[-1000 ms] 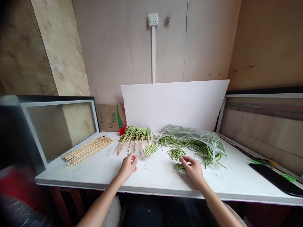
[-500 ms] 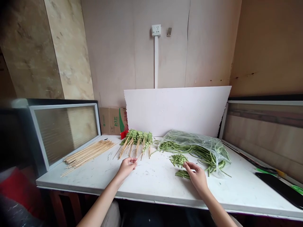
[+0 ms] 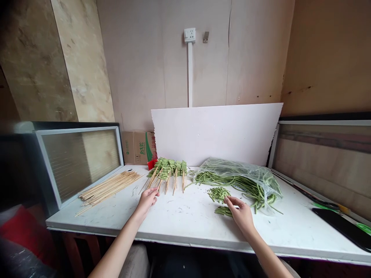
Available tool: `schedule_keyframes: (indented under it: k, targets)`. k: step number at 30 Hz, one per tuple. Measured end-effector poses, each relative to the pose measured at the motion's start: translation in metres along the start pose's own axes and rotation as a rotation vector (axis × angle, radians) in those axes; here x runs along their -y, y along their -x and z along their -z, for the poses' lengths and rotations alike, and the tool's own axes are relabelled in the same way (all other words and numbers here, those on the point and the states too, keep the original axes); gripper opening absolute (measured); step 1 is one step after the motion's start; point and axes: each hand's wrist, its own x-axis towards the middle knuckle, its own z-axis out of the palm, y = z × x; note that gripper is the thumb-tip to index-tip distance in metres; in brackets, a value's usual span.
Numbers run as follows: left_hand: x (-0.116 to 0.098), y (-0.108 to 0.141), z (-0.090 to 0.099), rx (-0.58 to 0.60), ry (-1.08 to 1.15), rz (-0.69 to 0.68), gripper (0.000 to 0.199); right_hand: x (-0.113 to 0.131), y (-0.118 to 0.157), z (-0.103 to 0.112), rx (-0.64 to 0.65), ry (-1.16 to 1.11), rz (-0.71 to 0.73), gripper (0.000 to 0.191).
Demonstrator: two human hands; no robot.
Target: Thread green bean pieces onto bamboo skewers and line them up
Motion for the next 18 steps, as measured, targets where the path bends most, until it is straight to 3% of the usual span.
schedule_keyframes:
  k: [9, 18]
  targets:
    - [-0.009, -0.012, 0.019, -0.116, 0.082, -0.026, 0.050, -0.003, -0.001, 0.000, 0.014, 0.000, 0.006, 0.053]
    - [-0.018, -0.012, 0.037, -0.061, 0.116, -0.013, 0.058, 0.007, 0.002, 0.000, 0.018, -0.027, 0.011, 0.054]
